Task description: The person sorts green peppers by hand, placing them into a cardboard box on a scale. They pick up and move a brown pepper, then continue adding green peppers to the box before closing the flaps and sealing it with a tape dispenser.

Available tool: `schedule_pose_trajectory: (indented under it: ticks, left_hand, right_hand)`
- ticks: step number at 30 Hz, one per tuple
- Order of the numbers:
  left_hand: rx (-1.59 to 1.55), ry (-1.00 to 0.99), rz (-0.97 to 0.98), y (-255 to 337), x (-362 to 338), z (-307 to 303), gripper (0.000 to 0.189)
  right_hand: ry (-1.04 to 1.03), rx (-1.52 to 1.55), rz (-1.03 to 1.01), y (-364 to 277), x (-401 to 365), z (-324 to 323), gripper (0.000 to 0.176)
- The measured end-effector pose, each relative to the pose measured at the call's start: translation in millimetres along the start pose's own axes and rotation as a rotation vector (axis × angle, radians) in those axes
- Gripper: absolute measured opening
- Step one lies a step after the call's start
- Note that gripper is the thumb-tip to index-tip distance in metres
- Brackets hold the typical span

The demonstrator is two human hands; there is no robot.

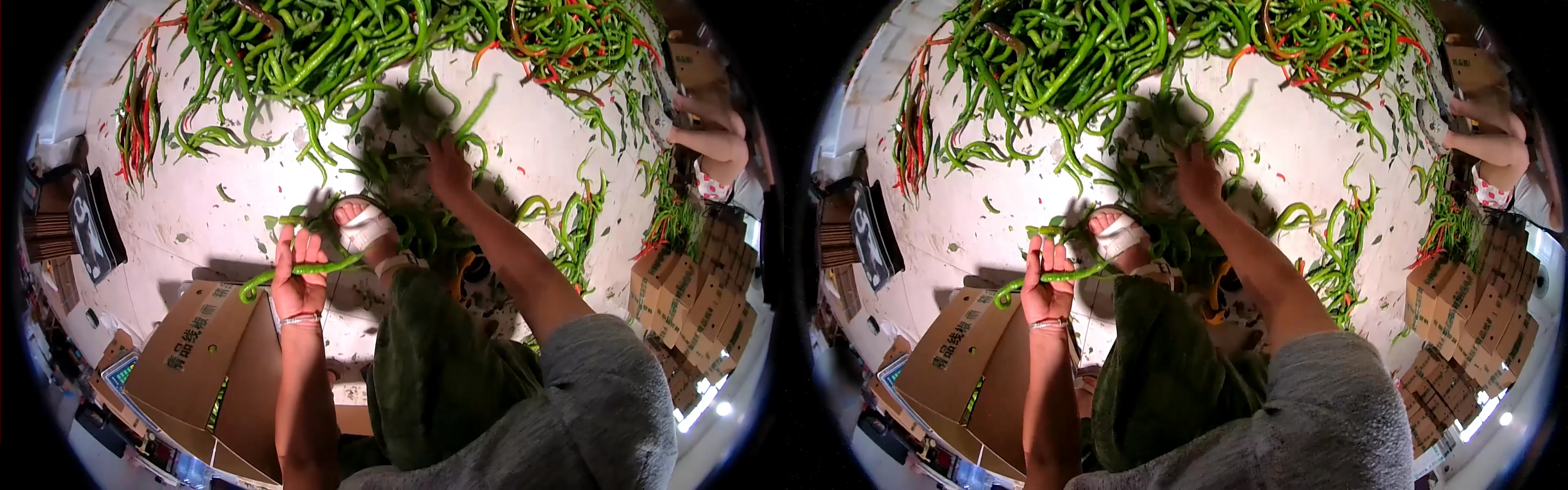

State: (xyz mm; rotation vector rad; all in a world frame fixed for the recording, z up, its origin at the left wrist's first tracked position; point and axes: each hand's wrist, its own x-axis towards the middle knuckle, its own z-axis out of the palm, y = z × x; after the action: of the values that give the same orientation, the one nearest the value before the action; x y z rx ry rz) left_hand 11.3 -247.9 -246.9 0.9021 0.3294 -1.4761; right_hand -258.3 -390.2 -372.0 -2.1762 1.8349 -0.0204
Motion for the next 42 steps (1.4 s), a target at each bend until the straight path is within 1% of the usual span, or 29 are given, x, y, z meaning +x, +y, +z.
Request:
schedule_pose_trajectory:
  ticks: [1,3,5,6,8,10,11,12,14,15,16,18,20,21,22,23,24,25,26,28,29,31,32,34,35,38,39,42]
  left_hand:
    - [0.001,-0.001,-0.006,-1.6,0.5,1.9,0.035]
    - [0.010,0.011,-0.006,-5.6,-1.0,9.9,0.035]
    - [0.042,-0.062,-0.032,-8.2,-0.6,8.4,0.036]
    - [0.058,-0.100,-0.044,-8.9,0.0,8.1,0.036]
    - [0.245,-0.166,-0.013,-11.7,-0.4,17.0,0.038]
    - [0.433,-0.262,0.018,-16.1,2.4,30.8,0.038]
    - [0.611,-0.248,0.009,-16.3,0.3,52.9,0.040]
    - [0.731,-0.317,0.011,-18.5,-1.7,67.1,0.049]
    - [0.847,-0.426,-0.012,-24.0,0.6,61.5,0.069]
    - [0.906,-0.476,-0.027,-26.8,1.0,54.7,0.080]
    - [0.873,-0.463,-0.027,-29.8,2.0,45.1,0.074]
    - [0.802,-0.434,-0.019,-33.1,3.6,29.0,0.065]
    - [0.976,-0.221,0.107,-17.4,-12.4,72.9,0.036]
    - [0.962,-0.198,0.174,-12.8,-9.6,57.4,0.017]
    - [0.791,-0.127,0.192,-10.9,-14.7,63.6,0.017]
    - [0.680,-0.156,0.200,-4.5,-14.3,50.3,0.018]
    - [0.569,-0.184,0.206,4.4,-13.9,35.2,0.020]
    - [0.320,-0.221,0.157,10.5,-16.8,33.9,0.022]
    - [0.183,-0.250,0.141,18.2,-17.6,26.2,0.024]
    - [-0.093,-0.333,0.124,26.5,-20.7,17.0,0.026]
    - [-0.114,-0.356,0.161,27.0,-21.3,14.1,0.028]
    - [-0.169,-0.350,0.147,28.4,-22.9,11.1,0.028]
    - [-0.198,-0.347,0.146,29.2,-24.1,10.0,0.028]
    - [-0.185,-0.330,0.149,26.1,-26.1,13.2,0.026]
    - [-0.176,-0.330,0.147,24.2,-25.3,14.2,0.025]
    - [-0.151,-0.281,0.136,17.8,-23.0,15.2,0.027]
    - [-0.143,-0.279,0.125,15.9,-21.8,15.6,0.027]
    - [-0.133,-0.283,0.100,9.9,-21.2,21.2,0.028]
  right_hand:
    - [-0.013,0.014,-0.021,0.0,-11.9,-1.1,0.035]
    - [-0.042,0.076,0.039,5.6,-20.3,-12.7,0.032]
    - [-0.059,0.106,0.108,9.2,-17.3,-44.4,0.029]
    - [0.012,0.125,0.066,6.3,-15.4,-65.3,0.031]
    - [0.155,0.163,-0.016,-3.5,-16.6,-109.4,0.034]
    - [0.174,0.151,-0.164,-33.1,-23.4,-155.5,0.040]
    - [0.185,0.144,-0.239,-50.6,-28.2,-170.3,0.043]
    - [0.156,0.208,-0.373,-66.3,-33.7,-175.2,0.046]
    - [-0.003,0.669,-0.519,-102.9,-43.2,-187.1,0.048]
    - [-0.013,0.822,-0.506,-121.0,-49.5,-182.5,0.045]
    - [-0.082,0.930,-0.527,-132.4,-49.0,-190.9,0.045]
    - [-0.293,1.044,-0.437,-140.2,-43.2,-188.7,0.045]
    - [-0.361,1.323,-0.222,-136.2,-40.2,-165.4,0.044]
    - [-0.413,1.349,-0.126,-124.8,-35.6,-153.8,0.038]
    - [-0.174,1.109,-0.275,-108.2,-29.5,-130.4,0.033]
    - [0.003,0.866,-0.237,-85.7,-20.5,-94.3,0.026]
    - [-0.073,0.764,-0.015,-62.8,-13.8,-85.4,0.024]
    - [-0.005,0.746,0.209,-32.7,-2.7,-55.1,0.024]
    - [0.144,0.707,0.274,-7.5,9.5,-47.3,0.026]
    - [0.190,0.516,0.511,33.2,28.5,-22.9,0.030]
    - [0.066,0.451,0.452,42.3,32.6,-16.3,0.031]
    - [-0.180,0.318,0.328,42.6,36.5,-15.9,0.033]
    - [-0.160,0.344,0.389,42.2,36.7,-16.6,0.032]
    - [-0.118,0.390,0.511,25.8,36.7,-47.2,0.031]
    - [0.016,0.379,0.475,36.7,41.5,-28.5,0.030]
    - [-0.152,0.264,0.151,27.0,51.1,-1.3,0.033]
    - [-0.228,0.219,0.230,7.5,51.9,-5.4,0.037]
    - [-0.258,0.078,0.253,-9.6,43.0,8.5,0.040]
